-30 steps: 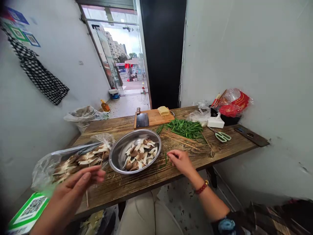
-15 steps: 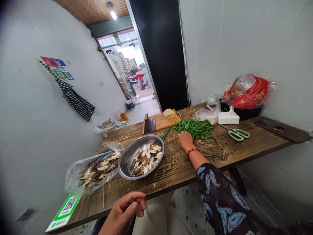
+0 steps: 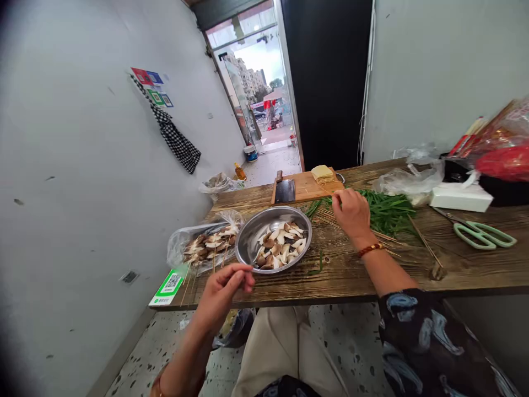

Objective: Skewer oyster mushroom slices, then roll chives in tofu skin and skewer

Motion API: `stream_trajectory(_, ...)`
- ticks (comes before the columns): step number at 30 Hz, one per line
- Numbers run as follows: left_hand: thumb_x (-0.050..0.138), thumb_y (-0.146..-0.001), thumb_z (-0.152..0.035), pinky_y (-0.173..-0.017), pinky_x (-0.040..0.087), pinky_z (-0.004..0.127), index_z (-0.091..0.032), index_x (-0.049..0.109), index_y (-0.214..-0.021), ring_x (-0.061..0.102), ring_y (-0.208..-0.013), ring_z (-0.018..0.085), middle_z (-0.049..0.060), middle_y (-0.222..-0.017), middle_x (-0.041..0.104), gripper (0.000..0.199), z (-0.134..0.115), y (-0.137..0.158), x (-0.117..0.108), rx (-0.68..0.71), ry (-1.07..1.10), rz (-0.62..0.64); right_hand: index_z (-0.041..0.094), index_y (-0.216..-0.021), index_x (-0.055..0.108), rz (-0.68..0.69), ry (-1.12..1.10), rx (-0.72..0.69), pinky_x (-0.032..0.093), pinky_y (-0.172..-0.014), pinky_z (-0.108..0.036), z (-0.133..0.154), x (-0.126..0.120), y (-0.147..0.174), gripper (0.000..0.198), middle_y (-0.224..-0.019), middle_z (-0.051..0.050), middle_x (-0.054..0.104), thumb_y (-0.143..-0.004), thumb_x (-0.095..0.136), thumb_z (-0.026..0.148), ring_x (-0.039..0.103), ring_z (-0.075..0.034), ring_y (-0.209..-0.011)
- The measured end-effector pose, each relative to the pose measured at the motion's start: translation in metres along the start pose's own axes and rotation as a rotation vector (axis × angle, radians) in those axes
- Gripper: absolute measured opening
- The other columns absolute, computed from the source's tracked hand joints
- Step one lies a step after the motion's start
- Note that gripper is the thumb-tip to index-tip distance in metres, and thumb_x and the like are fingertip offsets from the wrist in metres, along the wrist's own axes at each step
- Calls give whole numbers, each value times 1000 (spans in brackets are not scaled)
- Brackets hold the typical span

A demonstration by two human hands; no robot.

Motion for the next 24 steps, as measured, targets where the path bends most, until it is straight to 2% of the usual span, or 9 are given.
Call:
stream_trajectory(2,58,-83,-39,-62,45,23,-15,68,-89,57,-62,11,2,-71,65,26,-4,-17,-6,59,-61,-86,15,-96,62,-158,-226,-14,40,-74,-32,27,-26,4,22,-90,-10,65,-90,43,25,57,-21,-81)
stream_trajectory(4,57,-83,-38,-62,45,24,-15,68,-90,58,-62,13,2,-70,66,27,-8,-39,-6,136,-154,-105,17,-94,63,-161,-478,-30,41,-67,-29,58,-38,14,20,-82,-6,65,-87,46,23,56,-18,-69)
stream_trajectory(6,54,-84,-34,-62,45,25,-15,68,-92,59,-64,14,3,-73,67,25,-8,-65,-3,206,-307,-98,17,-96,65,-11,-723,27,39,-57,-26,87,-32,28,22,-68,-1,60,-85,47,23,51,-14,-57)
stream_trajectory(7,53,-83,-30,-65,46,26,-15,69,-90,59,-66,14,3,-74,67,22,-9,-78,-1,252,-421,-102,17,-97,65,87,-844,69,38,-53,-24,100,-24,37,24,-66,1,59,-85,46,24,49,-13,-54)
stream_trajectory(9,53,-82,-23,-73,46,28,-16,69,-87,60,-77,16,5,-82,68,18,-9,-101,7,346,-698,-80,16,-96,66,192,-1003,164,37,-51,-23,117,-6,52,26,-66,1,59,-85,45,27,48,-12,-54)
stream_trajectory(13,49,-84,-18,-77,46,31,-16,70,-88,60,-82,19,7,-85,65,21,4,-133,22,340,-1069,62,15,-94,66,201,-996,220,35,-49,-22,124,20,69,26,-62,2,56,-83,47,28,46,-12,-52)
stream_trajectory(17,51,-84,-22,-82,45,33,-17,70,-94,59,-89,21,10,-95,63,22,18,-145,33,357,-1290,173,15,-96,66,204,-973,237,33,-48,-22,120,25,72,27,-61,3,54,-84,47,28,43,-11,-50)
stream_trajectory(21,59,-80,-30,-83,45,37,-16,70,-97,57,-95,26,13,-103,61,25,29,-152,37,370,-1386,228,15,-95,66,221,-950,232,31,-48,-23,124,18,74,26,-60,3,54,-84,47,28,42,-11,-49)
stream_trajectory(24,58,-79,-25,-84,45,37,-16,70,-97,56,-97,26,13,-104,62,24,33,-155,40,384,-1373,248,15,-95,66,223,-943,238,31,-48,-23,128,13,77,25,-60,3,53,-84,47,27,41,-11,-49)
Point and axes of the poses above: each hand's wrist, its own y-axis away from the middle knuckle, its own x-axis out of the palm, z = x × y, the point moved 6 cm from there along -y, towards the middle knuckle
